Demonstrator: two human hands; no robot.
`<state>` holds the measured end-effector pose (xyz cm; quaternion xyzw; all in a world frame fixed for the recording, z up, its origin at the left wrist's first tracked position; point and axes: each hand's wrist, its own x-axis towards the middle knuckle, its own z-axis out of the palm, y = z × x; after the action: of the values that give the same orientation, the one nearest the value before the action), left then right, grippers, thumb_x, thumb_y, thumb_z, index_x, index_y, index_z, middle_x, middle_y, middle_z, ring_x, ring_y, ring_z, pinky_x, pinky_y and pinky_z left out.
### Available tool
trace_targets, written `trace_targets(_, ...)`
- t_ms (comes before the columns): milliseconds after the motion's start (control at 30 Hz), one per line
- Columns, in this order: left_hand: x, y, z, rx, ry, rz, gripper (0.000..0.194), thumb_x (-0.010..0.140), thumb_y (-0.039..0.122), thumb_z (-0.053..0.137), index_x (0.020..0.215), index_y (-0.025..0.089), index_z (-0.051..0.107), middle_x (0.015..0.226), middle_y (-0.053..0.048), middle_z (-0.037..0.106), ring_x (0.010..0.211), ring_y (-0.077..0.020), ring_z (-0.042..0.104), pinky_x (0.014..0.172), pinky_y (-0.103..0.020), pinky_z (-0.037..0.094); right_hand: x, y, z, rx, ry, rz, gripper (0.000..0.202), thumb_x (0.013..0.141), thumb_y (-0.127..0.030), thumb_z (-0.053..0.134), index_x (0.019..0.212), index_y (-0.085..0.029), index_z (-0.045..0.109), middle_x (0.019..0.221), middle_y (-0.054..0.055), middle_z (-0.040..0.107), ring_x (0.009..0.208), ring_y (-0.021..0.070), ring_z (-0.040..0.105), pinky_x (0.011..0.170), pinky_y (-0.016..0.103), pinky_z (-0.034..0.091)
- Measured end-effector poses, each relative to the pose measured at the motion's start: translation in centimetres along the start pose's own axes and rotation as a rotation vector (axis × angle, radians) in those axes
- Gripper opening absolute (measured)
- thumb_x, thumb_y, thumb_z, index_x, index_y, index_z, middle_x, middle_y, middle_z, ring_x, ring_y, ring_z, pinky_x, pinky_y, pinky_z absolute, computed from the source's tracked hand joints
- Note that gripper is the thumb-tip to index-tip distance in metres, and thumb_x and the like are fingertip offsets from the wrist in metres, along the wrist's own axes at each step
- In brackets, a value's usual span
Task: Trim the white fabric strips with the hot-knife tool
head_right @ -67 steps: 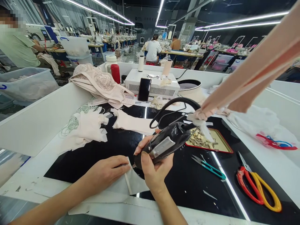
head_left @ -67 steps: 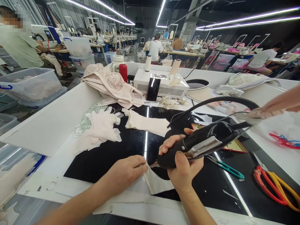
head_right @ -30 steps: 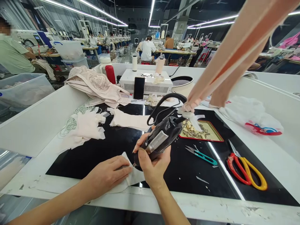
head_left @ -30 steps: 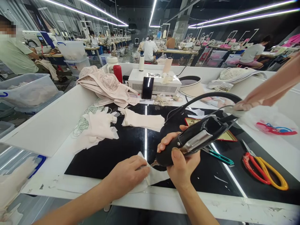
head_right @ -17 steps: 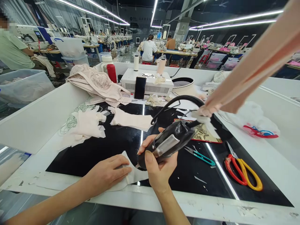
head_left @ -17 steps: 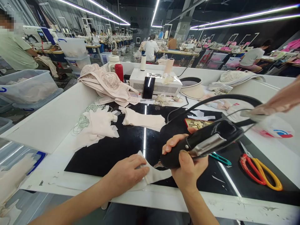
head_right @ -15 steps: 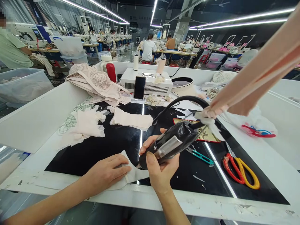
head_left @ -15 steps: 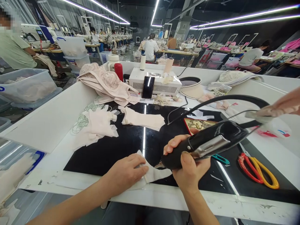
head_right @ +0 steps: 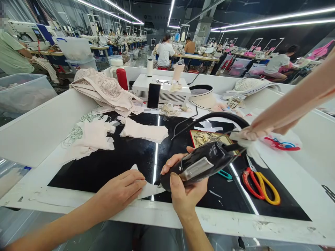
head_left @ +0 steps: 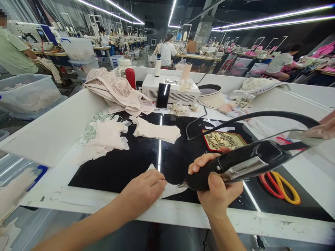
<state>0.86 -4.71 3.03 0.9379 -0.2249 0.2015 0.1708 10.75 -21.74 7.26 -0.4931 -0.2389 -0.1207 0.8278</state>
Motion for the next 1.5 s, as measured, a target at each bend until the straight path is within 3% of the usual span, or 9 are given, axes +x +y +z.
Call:
trace_targets(167,0.5,1.9,1.5,0.055,-0.023,-0.007,0.019,0.105,0.008,0.044,0.113,0.012,0.061,0.1,-0.008,0.066,0.095,-0.0208,0.066,0.085,-0.034,0.062,-0.1,0.1,-0.4,-0.035,0.004,-0.001,0.045,0.087,-0.031,0.076,0.128,-0.028,0.057,0.084,-0.002,0.065,0.064,0.015,0.063,0.056,0.032,0.057)
trace_targets(333,-0.5,2.2,2.7,0.043,-0.054,-0.066,0.02,0.102,0.004,0.046,0.113,0.012,0.06,0.101,-0.008,0.065,0.096,-0.0239,0.066,0.081,-0.036,0.064,-0.3,0.1,-0.8,-0.011,-0.013,-0.008,0.046,0.087,-0.03,0.078,0.128,-0.028,0.058,0.085,-0.002,0.066,0.065,0.0146,0.064,0.057,0.032,0.058)
trace_targets(900,-1.8,2.3,2.7,-0.048,0.006,-0.08,0.027,0.099,0.0,0.049,0.121,0.01,0.06,0.108,-0.009,0.065,0.103,-0.0224,0.065,0.093,-0.035,0.063,-0.7,0.3,0.9,-0.018,-0.013,0.034,0.047,0.086,-0.037,0.078,0.126,-0.029,0.056,0.081,-0.003,0.064,0.061,0.0152,0.063,0.054,0.032,0.057)
trace_targets(1100,-1.8,2.4,2.5,-0.02,0.041,-0.106,0.026,0.096,-0.001,0.051,0.115,0.012,0.063,0.105,-0.01,0.063,0.098,-0.0228,0.063,0.087,-0.036,0.063,-0.6,0.5,1.4,0.004,-0.007,0.038,0.042,0.088,-0.028,0.075,0.126,-0.028,0.058,0.082,-0.003,0.066,0.061,0.0141,0.063,0.055,0.031,0.057)
trace_targets(1500,-1.6,2.5,2.5,0.002,0.094,-0.13,0.026,0.096,0.0,0.052,0.114,0.013,0.065,0.103,-0.01,0.061,0.094,-0.0217,0.061,0.08,-0.032,0.06,-0.7,1.0,2.3,0.011,-0.03,0.058,0.043,0.089,-0.028,0.073,0.128,-0.028,0.055,0.083,-0.003,0.064,0.064,0.014,0.06,0.056,0.031,0.055)
